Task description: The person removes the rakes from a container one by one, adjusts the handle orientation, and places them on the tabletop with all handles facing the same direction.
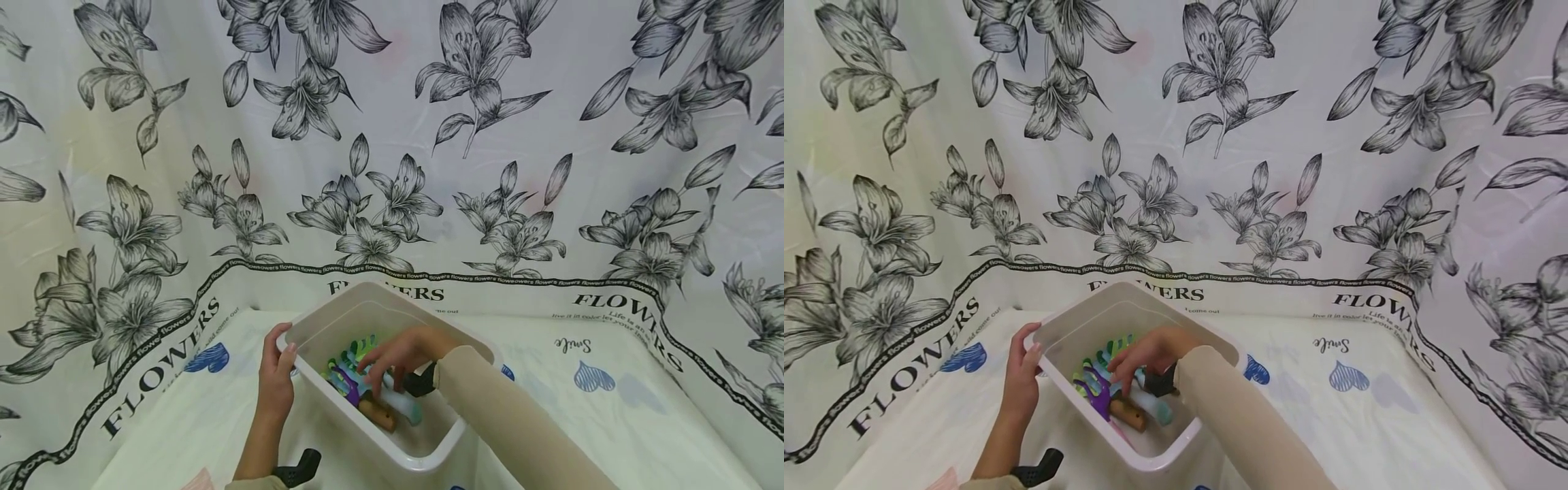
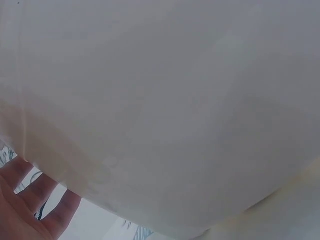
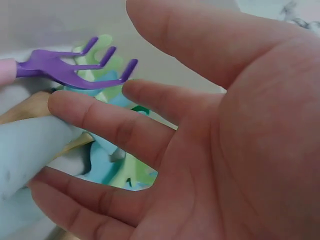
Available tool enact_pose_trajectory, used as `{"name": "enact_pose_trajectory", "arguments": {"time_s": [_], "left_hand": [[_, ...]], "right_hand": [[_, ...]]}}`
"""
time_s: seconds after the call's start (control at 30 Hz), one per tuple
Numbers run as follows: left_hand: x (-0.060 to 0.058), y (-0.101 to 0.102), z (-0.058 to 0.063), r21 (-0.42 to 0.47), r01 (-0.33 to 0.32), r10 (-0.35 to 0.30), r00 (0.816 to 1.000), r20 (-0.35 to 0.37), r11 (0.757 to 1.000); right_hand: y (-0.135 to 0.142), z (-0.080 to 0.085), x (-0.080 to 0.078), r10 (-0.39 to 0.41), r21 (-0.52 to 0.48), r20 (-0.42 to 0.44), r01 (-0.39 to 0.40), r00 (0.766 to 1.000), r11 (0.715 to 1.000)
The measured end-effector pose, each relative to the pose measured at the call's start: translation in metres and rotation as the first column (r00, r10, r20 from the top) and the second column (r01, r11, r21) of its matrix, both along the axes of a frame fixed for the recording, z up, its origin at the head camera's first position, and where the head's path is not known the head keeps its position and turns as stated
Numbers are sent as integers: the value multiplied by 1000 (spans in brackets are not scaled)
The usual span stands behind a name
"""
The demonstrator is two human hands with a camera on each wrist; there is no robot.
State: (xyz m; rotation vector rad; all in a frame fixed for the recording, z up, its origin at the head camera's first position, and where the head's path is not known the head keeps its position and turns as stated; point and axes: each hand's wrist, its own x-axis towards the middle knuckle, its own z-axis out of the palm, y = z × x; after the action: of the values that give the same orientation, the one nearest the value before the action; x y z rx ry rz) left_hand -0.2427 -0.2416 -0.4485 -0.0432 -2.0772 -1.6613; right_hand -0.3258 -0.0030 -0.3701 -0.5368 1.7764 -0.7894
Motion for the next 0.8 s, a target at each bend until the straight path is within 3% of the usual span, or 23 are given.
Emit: {"name": "enact_pose_trajectory", "arguments": {"time_s": [0.17,0.3,0.8], "left_hand": [[1,1,1,-5,-7,7,1000,1,1000],[1,1,1,-3,0,0,1000,-5,1000],[0,0,-3,22,31,-30,998,-51,999]], "right_hand": [[3,7,-3,62,16,-82,-61,995,998],[3,9,-2,102,72,-192,-90,976,993],[4,7,-5,9,9,-340,-6,940,1000]]}}
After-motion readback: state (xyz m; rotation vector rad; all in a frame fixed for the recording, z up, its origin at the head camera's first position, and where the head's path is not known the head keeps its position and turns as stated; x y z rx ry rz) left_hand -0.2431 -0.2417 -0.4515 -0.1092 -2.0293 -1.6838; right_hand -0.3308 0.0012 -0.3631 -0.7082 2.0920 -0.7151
